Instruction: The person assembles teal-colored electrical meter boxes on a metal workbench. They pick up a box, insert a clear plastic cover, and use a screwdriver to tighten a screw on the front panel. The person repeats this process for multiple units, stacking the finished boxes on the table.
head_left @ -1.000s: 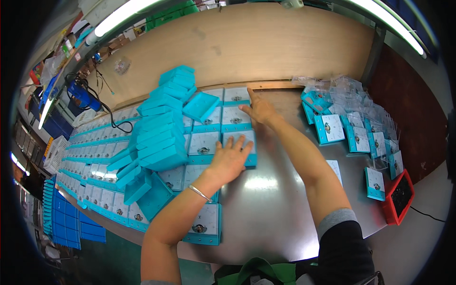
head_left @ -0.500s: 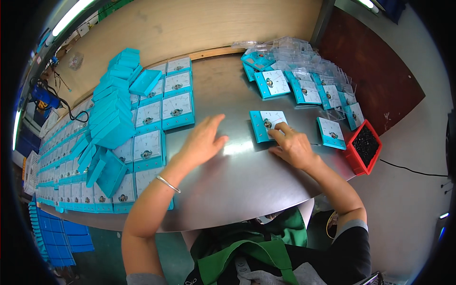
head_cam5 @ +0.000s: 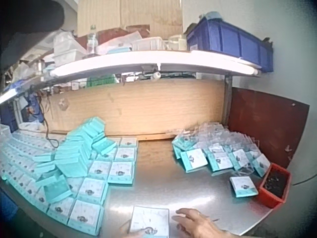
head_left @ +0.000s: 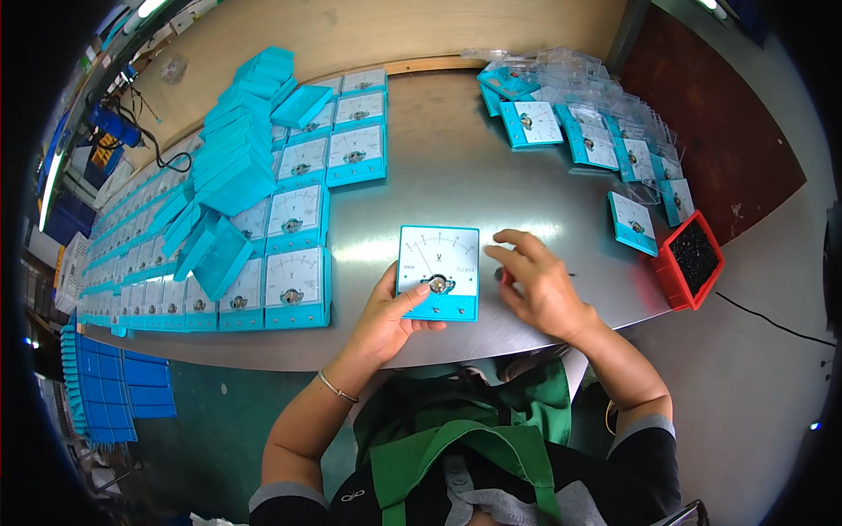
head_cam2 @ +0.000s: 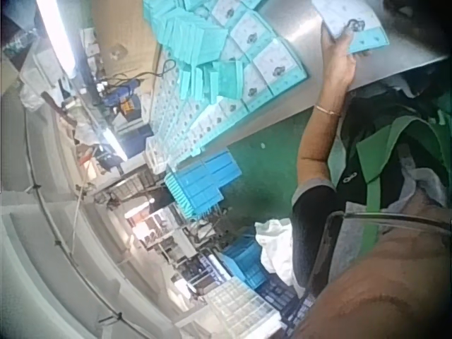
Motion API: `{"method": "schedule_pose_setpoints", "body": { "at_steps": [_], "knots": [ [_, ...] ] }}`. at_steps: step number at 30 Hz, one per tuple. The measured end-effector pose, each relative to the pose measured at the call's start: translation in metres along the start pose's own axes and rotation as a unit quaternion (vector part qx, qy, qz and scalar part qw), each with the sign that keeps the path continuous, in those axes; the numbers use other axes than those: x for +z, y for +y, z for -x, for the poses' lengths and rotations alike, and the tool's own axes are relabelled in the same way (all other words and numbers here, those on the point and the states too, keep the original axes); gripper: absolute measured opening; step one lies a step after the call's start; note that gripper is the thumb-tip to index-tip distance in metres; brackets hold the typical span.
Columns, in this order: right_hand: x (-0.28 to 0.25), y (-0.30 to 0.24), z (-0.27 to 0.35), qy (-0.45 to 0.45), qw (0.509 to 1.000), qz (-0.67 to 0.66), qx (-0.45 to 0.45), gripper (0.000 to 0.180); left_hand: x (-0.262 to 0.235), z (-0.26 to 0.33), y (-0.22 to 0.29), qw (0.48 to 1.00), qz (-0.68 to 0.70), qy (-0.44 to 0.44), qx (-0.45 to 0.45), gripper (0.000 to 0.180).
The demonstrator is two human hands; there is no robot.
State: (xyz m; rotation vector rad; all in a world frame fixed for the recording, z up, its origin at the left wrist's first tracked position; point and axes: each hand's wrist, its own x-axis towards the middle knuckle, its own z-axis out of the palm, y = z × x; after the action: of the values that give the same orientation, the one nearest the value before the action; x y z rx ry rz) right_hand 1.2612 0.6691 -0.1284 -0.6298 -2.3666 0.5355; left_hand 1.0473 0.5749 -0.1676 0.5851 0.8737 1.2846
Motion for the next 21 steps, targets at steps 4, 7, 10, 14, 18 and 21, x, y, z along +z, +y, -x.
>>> {"method": "schedule_pose_setpoints", "body": {
  "at_steps": [4, 7, 10, 14, 18, 21],
  "knots": [
    [-0.013, -0.039, -0.015, 0.07, 0.915, -0.38, 0.117, 0.021, 0.003, 0.013, -0.008, 1.0, -0.003, 0.012, 0.012, 0.036],
    [0.007, -0.053, -0.02, 0.117, 0.841, -0.52, 0.091, 0.021, 0.008, 0.018, -0.013, 1.0, 0.024, -0.016, 0.0, 0.032],
    [0.021, -0.058, -0.023, 0.138, 0.84, -0.522, 0.059, 0.02, 0.011, 0.022, -0.01, 0.999, 0.039, -0.029, -0.007, 0.032],
    [0.023, -0.059, -0.023, 0.117, 0.858, -0.498, 0.043, 0.02, 0.008, 0.025, -0.01, 0.999, 0.032, -0.031, -0.015, 0.034],
    [0.018, -0.054, -0.016, 0.07, 0.861, -0.504, 0.013, 0.013, 0.01, 0.028, -0.008, 0.998, 0.015, -0.04, -0.035, 0.036],
    [0.013, -0.053, -0.009, 0.079, 0.842, -0.534, 0.017, 0.013, 0.015, 0.027, -0.008, 0.998, 0.002, -0.04, -0.052, 0.037]
  ]
}}
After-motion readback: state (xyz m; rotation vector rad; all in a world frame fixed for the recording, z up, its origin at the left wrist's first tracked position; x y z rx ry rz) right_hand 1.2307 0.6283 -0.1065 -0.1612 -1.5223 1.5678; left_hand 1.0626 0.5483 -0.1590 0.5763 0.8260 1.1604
